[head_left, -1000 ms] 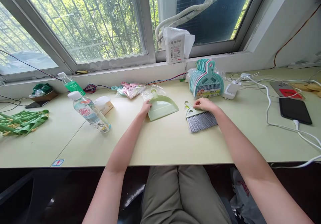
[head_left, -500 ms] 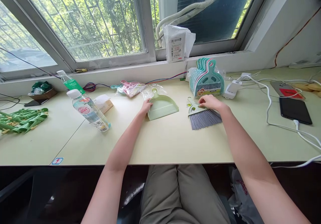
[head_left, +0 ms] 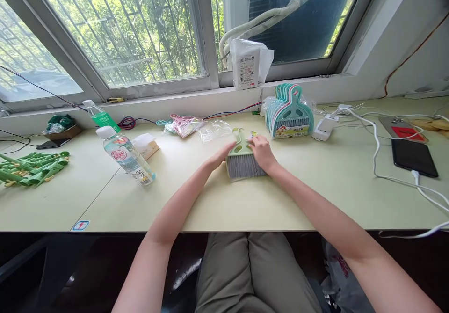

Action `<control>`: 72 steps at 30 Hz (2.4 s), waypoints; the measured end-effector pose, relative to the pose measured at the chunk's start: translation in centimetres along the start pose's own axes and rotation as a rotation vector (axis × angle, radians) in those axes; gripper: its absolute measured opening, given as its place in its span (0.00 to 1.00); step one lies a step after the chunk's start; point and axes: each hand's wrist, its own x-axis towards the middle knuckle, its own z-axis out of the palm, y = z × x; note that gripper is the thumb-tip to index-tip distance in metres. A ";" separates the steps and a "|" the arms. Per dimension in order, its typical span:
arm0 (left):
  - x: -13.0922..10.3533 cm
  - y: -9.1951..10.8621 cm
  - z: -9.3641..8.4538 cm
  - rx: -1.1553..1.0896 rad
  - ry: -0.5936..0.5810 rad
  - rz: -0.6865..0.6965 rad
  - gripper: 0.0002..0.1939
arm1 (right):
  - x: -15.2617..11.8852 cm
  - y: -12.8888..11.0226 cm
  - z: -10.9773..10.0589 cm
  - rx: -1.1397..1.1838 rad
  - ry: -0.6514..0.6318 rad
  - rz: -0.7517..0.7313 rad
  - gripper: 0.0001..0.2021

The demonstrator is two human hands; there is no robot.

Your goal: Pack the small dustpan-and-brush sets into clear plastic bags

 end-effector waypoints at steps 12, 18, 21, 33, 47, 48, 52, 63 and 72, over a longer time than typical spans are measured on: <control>-1.6 1.2 1.4 0.086 -0.183 -0.098 0.29 | 1.0 1.8 -2.7 0.656 -0.489 0.412 0.27; -0.9 0.6 0.7 0.166 -0.121 -0.086 0.29 | 0.8 1.7 0.2 0.666 -0.333 0.508 0.25; -0.7 0.6 -0.3 0.205 -0.119 -0.064 0.28 | 0.6 1.7 1.2 0.582 -0.273 0.489 0.25; -1.6 1.7 -3.3 0.106 -0.349 -0.111 0.32 | 1.2 5.7 0.3 -0.164 0.016 -0.033 0.23; 0.0 -0.2 -6.8 -0.156 0.314 -0.070 0.26 | 5.3 7.1 2.8 -0.324 -0.222 -0.033 0.26; 0.0 -0.3 -6.7 -0.160 0.325 -0.071 0.26 | 6.7 7.1 3.2 -0.323 -0.253 0.002 0.29; 0.2 -0.5 -7.2 -0.168 0.332 -0.094 0.23 | 10.0 6.6 4.3 -0.330 -0.241 0.176 0.32; 1.0 -1.3 -7.5 -0.289 0.430 -0.034 0.25 | -1.5 0.1 -0.1 -0.360 -0.433 -0.185 0.18; 0.5 -0.8 -7.0 -0.251 0.459 -0.047 0.29 | -0.3 4.1 1.2 -0.205 -0.354 -0.153 0.19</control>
